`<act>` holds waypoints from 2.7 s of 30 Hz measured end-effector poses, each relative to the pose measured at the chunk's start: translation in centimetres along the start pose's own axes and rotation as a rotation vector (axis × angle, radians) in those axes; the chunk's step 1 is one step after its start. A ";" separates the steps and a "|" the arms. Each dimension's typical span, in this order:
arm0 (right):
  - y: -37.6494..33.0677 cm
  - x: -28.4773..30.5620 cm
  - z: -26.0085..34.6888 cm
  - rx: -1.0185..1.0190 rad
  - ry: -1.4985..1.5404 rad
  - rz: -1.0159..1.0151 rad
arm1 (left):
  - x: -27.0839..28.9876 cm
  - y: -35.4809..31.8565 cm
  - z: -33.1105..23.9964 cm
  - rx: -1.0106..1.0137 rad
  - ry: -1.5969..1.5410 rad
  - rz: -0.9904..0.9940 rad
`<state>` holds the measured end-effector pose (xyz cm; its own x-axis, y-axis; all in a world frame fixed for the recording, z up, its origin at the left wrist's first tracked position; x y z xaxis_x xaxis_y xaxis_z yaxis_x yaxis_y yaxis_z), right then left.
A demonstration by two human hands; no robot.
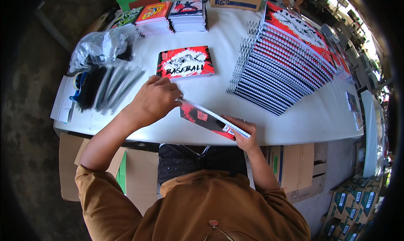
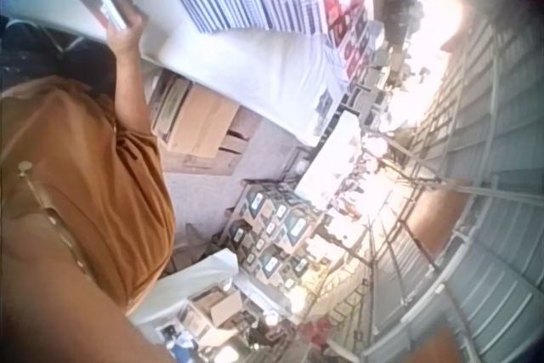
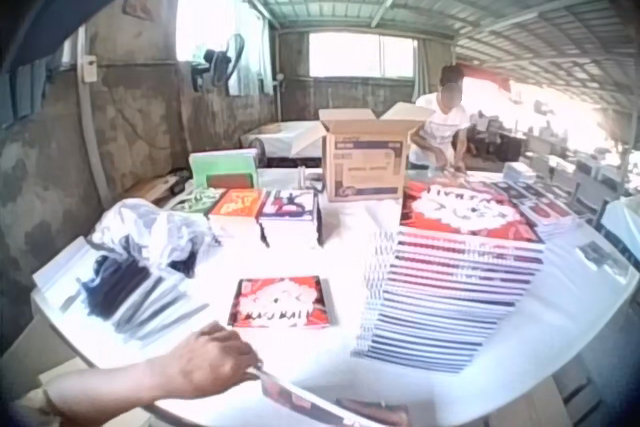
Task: The person assembles spiral notebooks by inserting a wire coil into the pre-punched holes of notebook covers and pages, then stacks the finished notebooks on a table.
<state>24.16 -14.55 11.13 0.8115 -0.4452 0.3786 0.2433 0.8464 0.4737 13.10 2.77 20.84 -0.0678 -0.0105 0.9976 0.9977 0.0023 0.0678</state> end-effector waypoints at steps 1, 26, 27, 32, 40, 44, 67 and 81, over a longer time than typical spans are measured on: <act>0.0 -0.1 0.3 0.032 -0.020 0.006 | -0.9 0.0 -0.1 -0.050 -0.010 0.089; -1.6 -2.6 4.1 0.203 -0.153 -0.071 | -7.3 -5.0 1.4 0.253 -0.114 -0.892; -2.0 -2.5 3.4 0.156 -0.202 -0.094 | -10.0 -4.5 -2.5 0.079 -0.163 -0.696; -2.1 -2.8 3.6 0.177 -0.173 -0.098 | -13.0 -6.7 -2.7 0.090 0.081 -0.552; -2.2 -2.5 3.8 0.190 -0.271 -0.107 | -7.4 -6.3 -4.9 0.014 0.251 -0.775; -1.7 -3.3 4.0 0.221 -0.151 -0.048 | -7.2 -5.5 -2.0 0.104 -0.098 -0.777; -0.1 -2.8 2.1 0.084 -0.028 -0.008 | 0.1 -2.3 -2.2 0.093 0.054 -0.825; -0.2 -4.4 4.9 0.240 -0.125 0.031 | -5.6 -5.4 -0.7 0.128 0.033 -0.970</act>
<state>17.92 -14.18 13.29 0.7408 -0.4652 0.4845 0.0742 0.7736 0.6293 8.06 2.13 14.91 -0.8564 -0.0936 0.5078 0.5011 0.0867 0.8611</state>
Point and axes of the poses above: each hand's wrist, its own y-axis towards the middle knuckle, its own x-axis out of the back of the hand, z = x × y, the point moved 8 cm from there along y, towards the middle knuckle, and after that the axes turned 11 degrees about z, right-handed, at the moved point
